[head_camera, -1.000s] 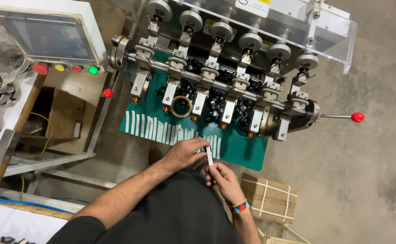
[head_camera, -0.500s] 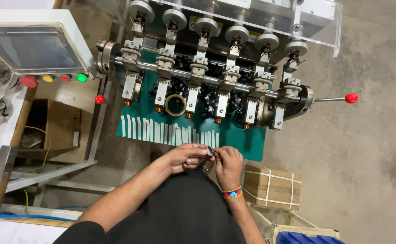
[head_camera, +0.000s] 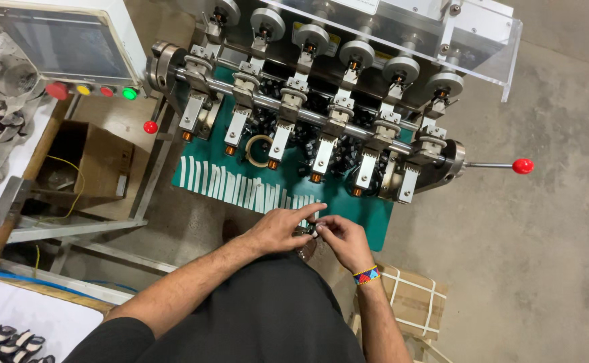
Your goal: The person uses pliers to remove small black components from a multi-head machine, then manually assembles them with white strips and copper-colored pieces. The assembled units are placed on a green tray beneath the machine.
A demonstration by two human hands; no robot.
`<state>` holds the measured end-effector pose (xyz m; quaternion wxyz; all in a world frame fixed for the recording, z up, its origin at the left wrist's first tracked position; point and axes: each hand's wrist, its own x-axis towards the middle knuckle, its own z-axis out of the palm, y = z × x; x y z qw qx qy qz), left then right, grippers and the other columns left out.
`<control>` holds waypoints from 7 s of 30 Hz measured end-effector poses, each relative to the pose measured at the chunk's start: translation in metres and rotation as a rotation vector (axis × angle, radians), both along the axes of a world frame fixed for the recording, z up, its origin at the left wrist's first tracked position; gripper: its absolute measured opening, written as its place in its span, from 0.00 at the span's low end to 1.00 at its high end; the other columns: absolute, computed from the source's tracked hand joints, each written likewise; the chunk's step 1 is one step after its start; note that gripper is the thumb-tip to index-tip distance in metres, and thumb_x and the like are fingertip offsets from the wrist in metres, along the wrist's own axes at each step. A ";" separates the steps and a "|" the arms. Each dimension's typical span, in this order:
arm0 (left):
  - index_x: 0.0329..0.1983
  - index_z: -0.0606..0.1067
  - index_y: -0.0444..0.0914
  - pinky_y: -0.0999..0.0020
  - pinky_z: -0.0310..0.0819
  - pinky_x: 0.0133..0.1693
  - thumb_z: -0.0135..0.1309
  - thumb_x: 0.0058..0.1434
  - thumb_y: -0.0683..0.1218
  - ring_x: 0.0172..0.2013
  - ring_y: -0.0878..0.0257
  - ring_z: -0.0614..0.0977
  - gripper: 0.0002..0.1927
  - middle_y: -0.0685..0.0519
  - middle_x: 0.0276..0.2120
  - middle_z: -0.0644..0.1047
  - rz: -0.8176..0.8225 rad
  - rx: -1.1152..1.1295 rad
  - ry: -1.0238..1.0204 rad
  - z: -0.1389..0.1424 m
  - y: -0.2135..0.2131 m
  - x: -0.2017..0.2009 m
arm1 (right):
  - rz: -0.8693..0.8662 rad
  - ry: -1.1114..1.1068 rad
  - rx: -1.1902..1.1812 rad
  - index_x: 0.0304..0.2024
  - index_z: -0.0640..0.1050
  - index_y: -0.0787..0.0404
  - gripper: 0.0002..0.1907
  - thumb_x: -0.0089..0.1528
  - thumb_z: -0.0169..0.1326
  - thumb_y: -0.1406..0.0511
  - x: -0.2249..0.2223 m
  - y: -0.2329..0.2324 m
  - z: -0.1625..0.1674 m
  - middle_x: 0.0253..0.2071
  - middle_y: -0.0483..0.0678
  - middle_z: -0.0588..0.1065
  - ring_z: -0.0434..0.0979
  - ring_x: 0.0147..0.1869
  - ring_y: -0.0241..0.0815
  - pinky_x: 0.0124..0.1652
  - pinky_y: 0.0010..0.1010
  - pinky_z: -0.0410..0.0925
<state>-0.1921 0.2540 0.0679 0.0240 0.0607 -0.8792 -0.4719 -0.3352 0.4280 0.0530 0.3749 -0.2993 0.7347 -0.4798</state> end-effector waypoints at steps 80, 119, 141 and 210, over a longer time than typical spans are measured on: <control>0.56 0.77 0.37 0.67 0.81 0.36 0.60 0.59 0.44 0.31 0.61 0.86 0.21 0.48 0.36 0.83 -0.073 0.324 0.069 -0.001 -0.042 0.009 | -0.077 0.321 0.031 0.40 0.78 0.60 0.10 0.69 0.50 0.62 0.016 -0.044 0.027 0.30 0.53 0.79 0.81 0.30 0.51 0.32 0.38 0.71; 0.58 0.76 0.38 0.71 0.65 0.27 0.65 0.61 0.46 0.20 0.71 0.68 0.22 0.47 0.25 0.77 0.618 0.322 -0.130 -0.019 -0.004 0.015 | 0.039 0.294 0.411 0.56 0.79 0.49 0.23 0.59 0.60 0.55 -0.050 -0.045 -0.117 0.40 0.54 0.83 0.84 0.42 0.51 0.40 0.40 0.75; 0.64 0.66 0.40 0.55 0.79 0.40 0.63 0.59 0.43 0.44 0.46 0.84 0.31 0.46 0.45 0.81 0.083 -0.101 0.246 -0.006 -0.070 0.028 | 0.064 0.545 -0.022 0.51 0.73 0.63 0.13 0.64 0.53 0.68 0.054 -0.090 0.031 0.56 0.55 0.72 0.73 0.60 0.57 0.55 0.41 0.68; 0.47 0.79 0.33 0.60 0.79 0.26 0.48 0.68 0.43 0.21 0.57 0.81 0.12 0.48 0.31 0.82 0.338 0.611 -0.052 -0.010 -0.004 -0.103 | -0.081 0.545 0.525 0.60 0.73 0.53 0.25 0.61 0.58 0.58 0.005 -0.002 -0.094 0.33 0.55 0.81 0.81 0.39 0.58 0.39 0.48 0.72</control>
